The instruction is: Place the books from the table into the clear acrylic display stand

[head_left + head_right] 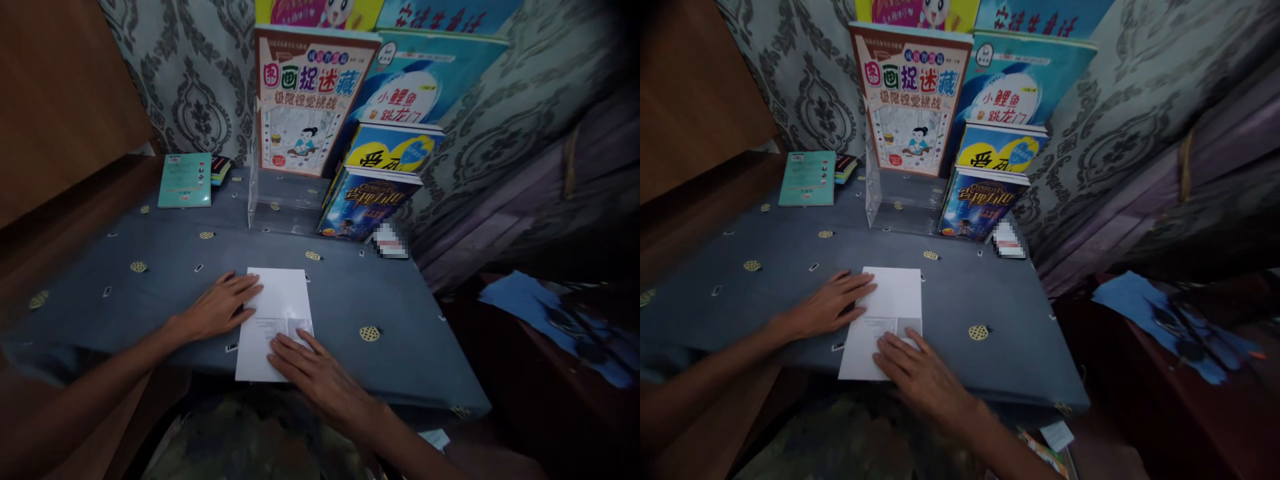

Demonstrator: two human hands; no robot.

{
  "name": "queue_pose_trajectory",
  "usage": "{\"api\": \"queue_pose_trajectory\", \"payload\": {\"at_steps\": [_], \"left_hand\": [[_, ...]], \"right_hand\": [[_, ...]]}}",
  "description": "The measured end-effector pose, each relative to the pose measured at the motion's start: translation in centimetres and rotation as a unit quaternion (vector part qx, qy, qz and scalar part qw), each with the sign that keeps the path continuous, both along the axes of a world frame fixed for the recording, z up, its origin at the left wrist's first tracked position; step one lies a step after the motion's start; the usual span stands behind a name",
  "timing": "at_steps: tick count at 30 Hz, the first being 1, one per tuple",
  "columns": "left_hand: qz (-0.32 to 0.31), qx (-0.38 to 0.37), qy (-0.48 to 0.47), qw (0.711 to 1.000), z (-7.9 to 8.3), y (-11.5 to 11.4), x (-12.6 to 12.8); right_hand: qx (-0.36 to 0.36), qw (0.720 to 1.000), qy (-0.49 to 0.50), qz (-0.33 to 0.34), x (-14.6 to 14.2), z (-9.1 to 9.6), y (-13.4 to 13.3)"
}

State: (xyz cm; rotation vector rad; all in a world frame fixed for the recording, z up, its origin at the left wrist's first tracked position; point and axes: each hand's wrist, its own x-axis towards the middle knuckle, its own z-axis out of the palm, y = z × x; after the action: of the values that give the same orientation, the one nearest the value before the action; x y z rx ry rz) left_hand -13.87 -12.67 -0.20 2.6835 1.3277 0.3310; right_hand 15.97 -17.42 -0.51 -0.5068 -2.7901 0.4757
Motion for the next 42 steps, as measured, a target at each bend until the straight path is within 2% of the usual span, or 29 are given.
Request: {"api": "queue_pose_trajectory", "payload": {"at_steps": [3, 6, 9, 13, 16, 18, 20, 22, 24, 26, 27, 29, 31, 32, 35, 37, 39, 42], "left_hand": [[-0.041, -0.034, 0.004, 0.999, 0.6, -1.8, -0.7], [-0.091, -0.089, -0.004, 0.992, 1.4, -2.8, -1.7], [-0.117, -0.136, -0.019, 0.984, 1.9, -3.4, -2.2], [-0.085, -0.127, -0.088, 0.984, 1.9, -3.7, -1.3], [-0.031, -0.107, -0.195, 0.974, 2.7, -3.2, 0.1], [0.022, -0.103, -0.271, 0.957, 4.0, -2.7, 1.0], [0.072, -0.116, -0.341, 0.930, 5.4, -2.0, 1.9], [0.111, -0.141, -0.415, 0.892, 6.3, -1.1, 2.6], [0.129, -0.188, -0.475, 0.850, 6.3, 0.0, 3.0], [0.139, -0.250, -0.489, 0.824, 5.5, 1.2, 3.1], [0.148, -0.277, -0.473, 0.823, 4.8, 1.8, 3.0], [0.181, -0.287, -0.405, 0.849, 3.5, 2.7, 2.5], [0.228, -0.227, -0.310, 0.895, 2.5, 3.1, 1.9], [0.247, -0.185, -0.257, 0.916, 2.3, 3.1, 1.7], [0.264, -0.088, -0.112, 0.954, 2.3, 3.0, 1.5], [0.237, -0.035, -0.058, 0.969, 2.4, 3.2, 1.9], [0.196, 0.022, -0.040, 0.980, 2.2, 3.9, 2.4], [0.156, 0.063, -0.040, 0.985, 0.9, 5.5, 3.0]], "right_hand": [[0.031, 0.999, 0.042, -0.009, 0.8, -0.6, -0.8], [0.019, 0.994, 0.108, -0.010, 1.1, -0.4, -1.0], [-0.047, 0.985, 0.165, -0.035, 1.0, 1.2, -0.6], [-0.165, 0.958, 0.213, -0.099, 0.4, 4.4, 0.2], [-0.255, 0.907, 0.290, -0.167, -0.2, 6.2, 1.4], [-0.301, 0.851, 0.376, -0.210, -0.5, 6.8, 2.7], [-0.318, 0.799, 0.454, -0.235, -0.9, 6.8, 4.4], [-0.318, 0.774, 0.489, -0.248, -1.4, 6.2, 6.2], [-0.326, 0.769, 0.481, -0.266, -1.9, 5.0, 7.7], [-0.324, 0.774, 0.458, -0.292, -2.4, 3.3, 8.8], [-0.313, 0.785, 0.437, -0.308, -2.5, 2.5, 9.1], [-0.263, 0.832, 0.346, -0.345, -2.5, 1.0, 9.3], [-0.186, 0.882, 0.196, -0.385, -2.2, 0.3, 9.1], [-0.148, 0.896, 0.118, -0.402, -2.0, 0.2, 8.9], [-0.071, 0.900, -0.028, -0.430, -1.8, 1.2, 8.3], [-0.038, 0.911, -0.042, -0.409, -2.5, 2.1, 8.3], [-0.007, 0.935, -0.020, -0.354, -3.9, 2.7, 8.7], [0.017, 0.964, 0.018, -0.266, -7.0, 2.4, 9.9]]}}
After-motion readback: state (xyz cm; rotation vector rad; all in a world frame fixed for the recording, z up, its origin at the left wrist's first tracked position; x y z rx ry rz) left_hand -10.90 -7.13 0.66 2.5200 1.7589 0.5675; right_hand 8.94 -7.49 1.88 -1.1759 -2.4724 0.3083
